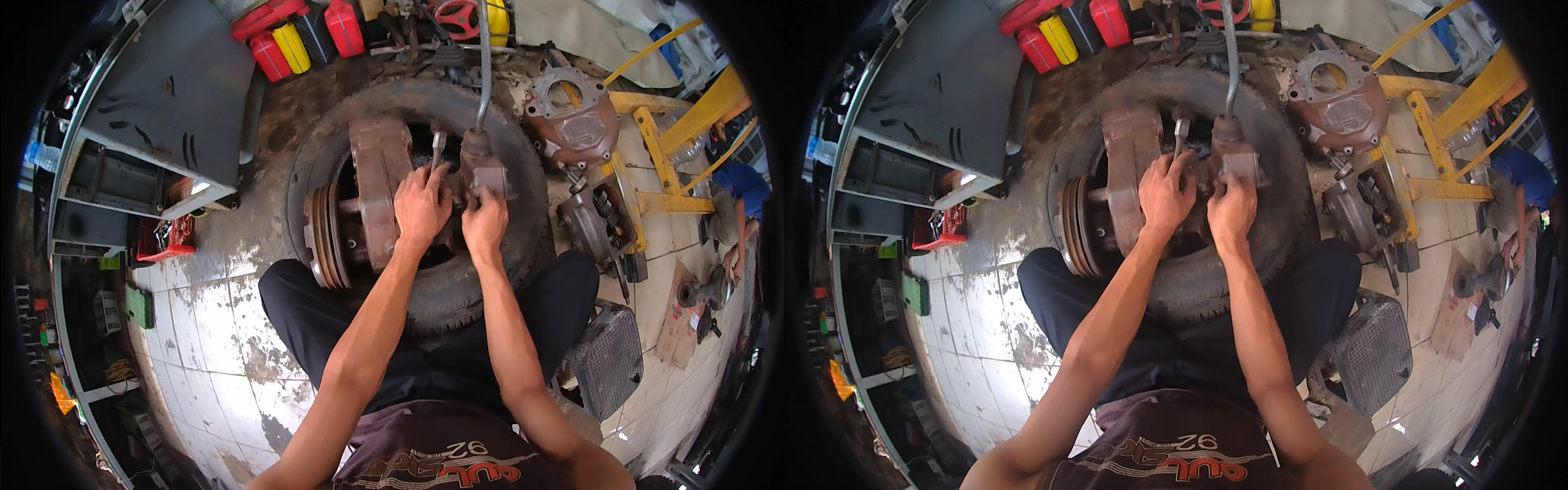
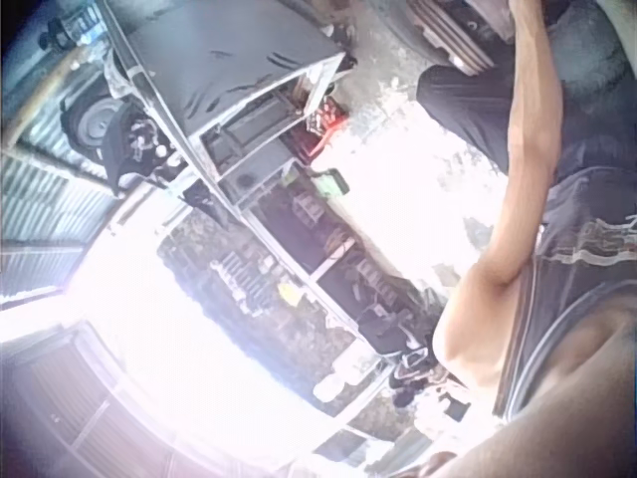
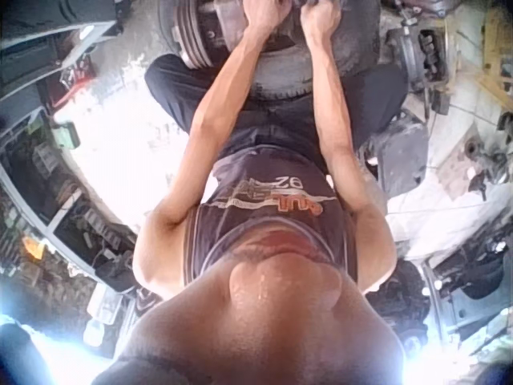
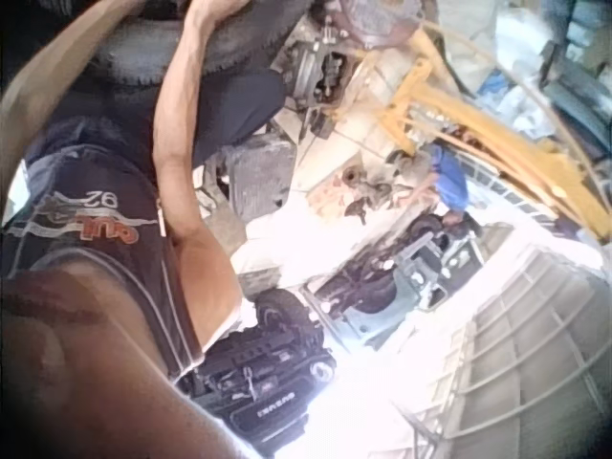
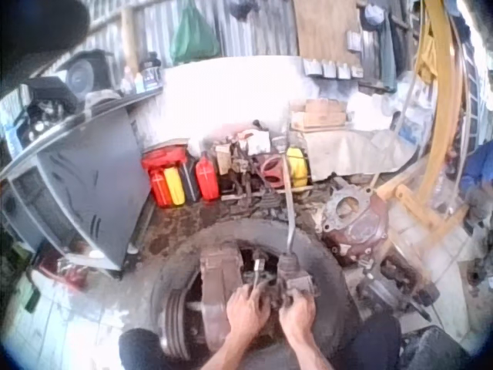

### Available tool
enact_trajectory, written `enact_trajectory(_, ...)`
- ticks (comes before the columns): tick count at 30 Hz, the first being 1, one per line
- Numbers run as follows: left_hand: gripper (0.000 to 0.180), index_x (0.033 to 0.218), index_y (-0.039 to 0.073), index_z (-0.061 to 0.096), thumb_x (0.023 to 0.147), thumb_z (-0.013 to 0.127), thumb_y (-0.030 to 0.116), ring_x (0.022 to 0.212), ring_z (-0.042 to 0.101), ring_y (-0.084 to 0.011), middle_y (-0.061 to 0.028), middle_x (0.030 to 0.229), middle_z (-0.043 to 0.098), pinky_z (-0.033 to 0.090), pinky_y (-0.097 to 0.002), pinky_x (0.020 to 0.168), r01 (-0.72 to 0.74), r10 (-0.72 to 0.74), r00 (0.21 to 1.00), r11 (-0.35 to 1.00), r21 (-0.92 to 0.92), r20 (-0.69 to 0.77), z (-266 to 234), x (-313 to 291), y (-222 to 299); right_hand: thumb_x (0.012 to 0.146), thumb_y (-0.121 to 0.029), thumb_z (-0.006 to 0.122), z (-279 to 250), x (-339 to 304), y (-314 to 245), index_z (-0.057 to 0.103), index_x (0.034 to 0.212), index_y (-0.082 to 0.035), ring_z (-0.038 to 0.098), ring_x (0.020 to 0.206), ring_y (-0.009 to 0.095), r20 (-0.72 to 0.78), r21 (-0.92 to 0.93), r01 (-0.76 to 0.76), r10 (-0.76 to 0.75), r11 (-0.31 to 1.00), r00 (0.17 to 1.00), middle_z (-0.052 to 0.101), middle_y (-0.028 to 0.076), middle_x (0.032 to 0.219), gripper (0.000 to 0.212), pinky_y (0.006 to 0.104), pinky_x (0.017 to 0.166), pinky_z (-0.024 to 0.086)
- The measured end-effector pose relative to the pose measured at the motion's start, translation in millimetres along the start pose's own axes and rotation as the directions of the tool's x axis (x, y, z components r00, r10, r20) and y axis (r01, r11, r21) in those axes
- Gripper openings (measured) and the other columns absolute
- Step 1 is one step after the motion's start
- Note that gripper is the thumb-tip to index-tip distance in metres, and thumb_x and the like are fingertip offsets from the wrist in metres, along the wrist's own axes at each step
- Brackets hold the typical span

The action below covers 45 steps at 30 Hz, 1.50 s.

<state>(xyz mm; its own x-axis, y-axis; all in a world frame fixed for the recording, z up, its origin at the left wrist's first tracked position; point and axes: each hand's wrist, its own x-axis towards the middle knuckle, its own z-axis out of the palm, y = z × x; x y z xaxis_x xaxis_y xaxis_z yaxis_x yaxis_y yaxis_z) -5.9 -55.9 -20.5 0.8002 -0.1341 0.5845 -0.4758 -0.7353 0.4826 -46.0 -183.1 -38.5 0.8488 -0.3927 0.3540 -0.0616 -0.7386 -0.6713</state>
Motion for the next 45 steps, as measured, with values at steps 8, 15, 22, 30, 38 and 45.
enact_trajectory(8, 0.048, 0.124, 0.013, 0.068, 0.077, 0.073, 0.011, 0.096, 0.064, -0.0312, -0.0099, 0.109, 0.065, 0.052, -0.0441, 0.083, -0.016, 0.016, 1.0, 1.0, -0.004, -0.025, -1, -7, 0, 0.088, -0.007, 0.072, 1, 10, -2, 0.072, 0.091, -0.003, 0.063, 0.09, 0.042, 0.007, -0.03, 0.06, -0.06, 0.998, 0.998, 0.064, 0.02, 0.088, 0.005, 0.051, 0.079, 0.049)
enact_trajectory(15, 0.047, 0.125, 0.013, 0.068, 0.078, 0.072, 0.011, 0.099, 0.064, -0.0305, -0.0093, 0.111, 0.066, 0.051, -0.0438, 0.085, 0.025, -0.025, 1.0, 1.0, -0.009, 0.017, -5, -8, 3, 0.088, -0.009, 0.073, 1, 7, -5, 0.073, 0.093, -0.002, 0.062, 0.088, 0.043, -0.015, 0.0, 0.063, -0.063, 0.998, 0.998, 0.066, 0.021, 0.088, 0.008, 0.0506, 0.081, 0.048)
enact_trajectory(22, 0.047, 0.125, 0.012, 0.068, 0.078, 0.071, 0.01, 0.098, 0.063, -0.0312, -0.0106, 0.109, 0.066, 0.051, -0.0445, 0.084, 0.008, -0.008, 1.0, 1.0, -0.008, 0.027, -5, -5, 2, 0.086, -0.011, 0.077, 5, -5, 3, 0.078, 0.096, -0.004, 0.06, 0.095, 0.039, -0.072, 0.041, 0.004, -0.001, 0.999, 0.997, 0.065, 0.019, 0.097, 0.012, 0.0484, 0.086, 0.048)
enact_trajectory(30, 0.046, 0.126, 0.013, 0.068, 0.079, 0.072, 0.013, 0.097, 0.063, -0.0306, -0.01, 0.106, 0.065, 0.051, -0.0436, 0.085, -0.017, 0.016, 0.999, 0.999, 0.034, 0.04, -3, -3, 1, 0.085, -0.015, 0.079, 7, -5, 8, 0.079, 0.096, -0.009, 0.059, 0.099, 0.037, -0.078, -0.004, -0.025, 0.025, 1.0, 0.997, 0.063, 0.017, 0.104, 0.012, 0.0472, 0.088, 0.046)
enact_trajectory(38, 0.045, 0.125, 0.013, 0.068, 0.08, 0.071, 0.013, 0.098, 0.064, -0.0302, -0.0097, 0.107, 0.066, 0.05, -0.0434, 0.085, -0.027, 0.024, 0.998, 0.998, 0.051, 0.065, -5, -5, 1, 0.085, -0.017, 0.079, 13, 5, 8, 0.078, 0.097, -0.01, 0.06, 0.097, 0.039, -0.121, 0.046, 0.015, -0.01, 0.999, 0.993, 0.065, 0.015, 0.099, 0.014, 0.0481, 0.084, 0.047)
enact_trajectory(45, 0.041, 0.121, 0.015, 0.069, 0.08, 0.07, 0.011, 0.097, 0.064, -0.0312, -0.0102, 0.104, 0.066, 0.051, -0.0438, 0.083, -0.017, 0.016, 0.999, 0.999, 0.037, 0.04, -4, -7, 3, 0.085, -0.02, 0.079, 13, -11, 11, 0.078, 0.096, -0.012, 0.061, 0.098, 0.036, -0.131, -0.01, -0.006, 0.005, 1.0, 0.991, 0.065, 0.012, 0.097, 0.013, 0.0481, 0.083, 0.047)
